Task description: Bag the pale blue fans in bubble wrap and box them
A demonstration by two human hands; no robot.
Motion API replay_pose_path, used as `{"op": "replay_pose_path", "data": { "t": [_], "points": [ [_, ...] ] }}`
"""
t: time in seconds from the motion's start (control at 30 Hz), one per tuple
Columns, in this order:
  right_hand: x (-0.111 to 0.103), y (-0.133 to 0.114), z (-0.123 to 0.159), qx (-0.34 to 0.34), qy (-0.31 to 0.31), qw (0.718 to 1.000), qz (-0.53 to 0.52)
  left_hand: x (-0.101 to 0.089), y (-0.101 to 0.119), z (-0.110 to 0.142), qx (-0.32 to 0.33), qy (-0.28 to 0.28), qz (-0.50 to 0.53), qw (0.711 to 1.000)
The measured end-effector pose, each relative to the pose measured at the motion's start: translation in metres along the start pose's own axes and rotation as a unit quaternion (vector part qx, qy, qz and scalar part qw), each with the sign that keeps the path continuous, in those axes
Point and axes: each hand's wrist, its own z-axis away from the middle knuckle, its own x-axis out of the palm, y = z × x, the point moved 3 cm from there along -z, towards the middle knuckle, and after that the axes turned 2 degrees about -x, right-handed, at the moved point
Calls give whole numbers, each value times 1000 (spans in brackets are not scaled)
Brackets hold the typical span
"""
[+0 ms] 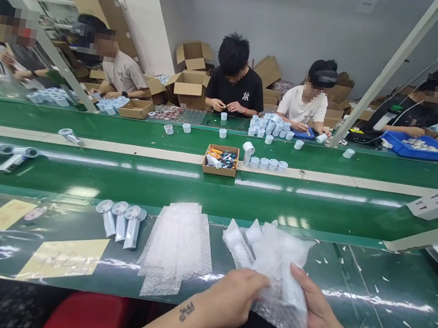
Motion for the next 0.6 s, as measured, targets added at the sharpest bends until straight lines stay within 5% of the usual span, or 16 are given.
{"op": "replay_pose_path", "data": {
  "t": [0.1, 0.23, 0.33, 0.43, 0.5, 0.6],
  "points": [
    [-3, -5, -5, -35, 5, 999, 3, 18, -24, -20, -105, 32, 173, 979],
    [-18, -11, -17, -99, 20, 993, 58, 50, -33, -45, -206, 12, 530, 822],
    [-28, -14, -18, -69, -15, 992, 103, 63, -28, -62, -235, -45, 623, 744],
    [-40, -20, -15, -50, -4, 990, 134, 78, -28, -80, -282, -111, 587, 750],
    [-56, -31, -17, -78, 60, 977, 190, 87, -34, -89, -303, -124, 507, 798],
    [-90, -62, -33, -158, 178, 923, 303, 80, -60, -90, -315, 14, 330, 890]
  ]
}}
